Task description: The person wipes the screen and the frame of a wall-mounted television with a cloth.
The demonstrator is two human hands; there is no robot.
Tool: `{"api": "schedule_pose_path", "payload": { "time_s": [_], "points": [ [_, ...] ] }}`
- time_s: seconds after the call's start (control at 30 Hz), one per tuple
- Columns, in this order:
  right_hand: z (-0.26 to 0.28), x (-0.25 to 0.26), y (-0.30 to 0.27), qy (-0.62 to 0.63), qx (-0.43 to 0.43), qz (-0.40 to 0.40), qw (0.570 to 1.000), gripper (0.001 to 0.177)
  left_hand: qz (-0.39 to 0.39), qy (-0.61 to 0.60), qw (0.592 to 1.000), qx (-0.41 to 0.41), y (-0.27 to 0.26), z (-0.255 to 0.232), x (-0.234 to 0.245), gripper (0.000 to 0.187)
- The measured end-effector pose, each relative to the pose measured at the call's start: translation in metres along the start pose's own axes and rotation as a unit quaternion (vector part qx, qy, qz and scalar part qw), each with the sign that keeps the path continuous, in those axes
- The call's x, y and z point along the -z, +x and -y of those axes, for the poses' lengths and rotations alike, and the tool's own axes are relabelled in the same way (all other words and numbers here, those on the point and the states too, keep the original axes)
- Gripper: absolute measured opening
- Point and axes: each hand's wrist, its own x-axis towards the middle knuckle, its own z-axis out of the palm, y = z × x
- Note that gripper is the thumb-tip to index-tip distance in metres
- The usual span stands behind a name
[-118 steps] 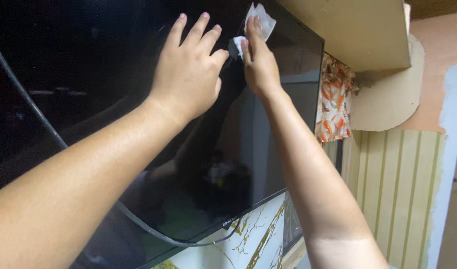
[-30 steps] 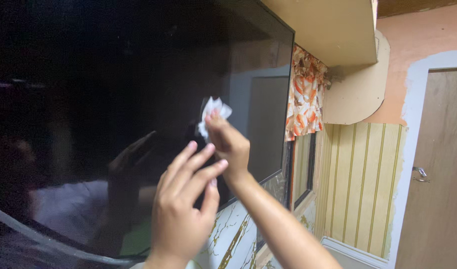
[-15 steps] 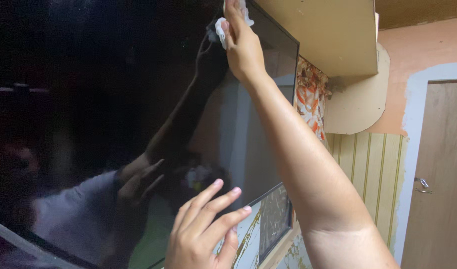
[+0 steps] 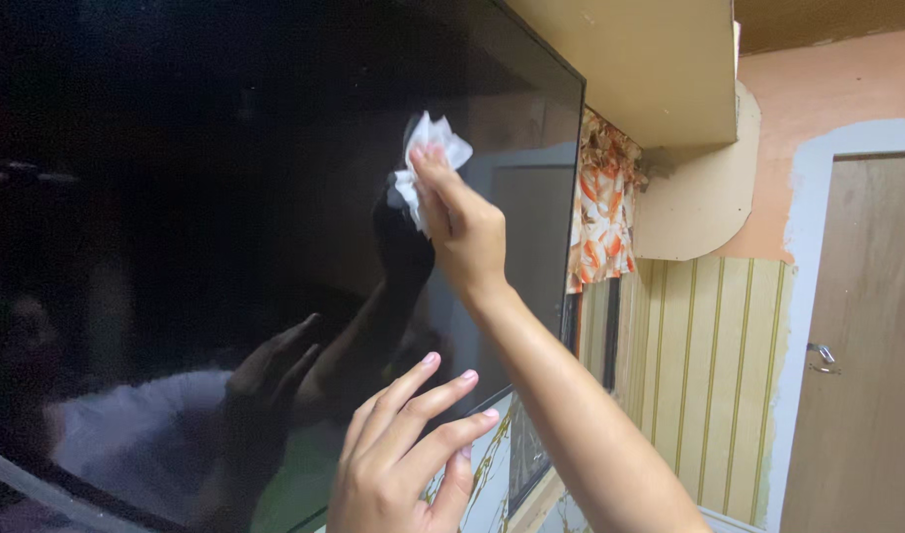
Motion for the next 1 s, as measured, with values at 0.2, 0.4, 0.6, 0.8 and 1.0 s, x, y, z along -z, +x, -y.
{"api": "schedule_pose_path", "payload": {
  "time_s": [0.2,0.4,0.6,0.8,1.0],
  "points": [
    [-0.051,-0.017,0.076,0.004,0.067,0.002,0.998,0.040,-0.016,0.000,1.000,-0.023,0.002,0.013,-0.002,0.030],
    [-0.103,-0.033,0.163,-0.060,-0.053,0.057,0.995,0.040,-0.019,0.021,0.999,-0.031,0.000,0.036,0.001,0.029],
    [-0.110,-0.068,0.178,-0.086,0.017,-0.016,0.996,0.028,-0.017,0.016,0.999,-0.035,-0.003,0.043,-0.005,0.027],
    [-0.091,-0.053,0.176,-0.052,0.014,0.037,0.998,0.023,-0.013,0.007,1.000,-0.028,-0.001,0.038,-0.015,0.026],
    [-0.148,-0.042,0.181,-0.137,0.018,-0.023,0.990,0.022,-0.010,0.000,1.000,-0.018,-0.004,0.037,-0.016,0.028]
  ]
}}
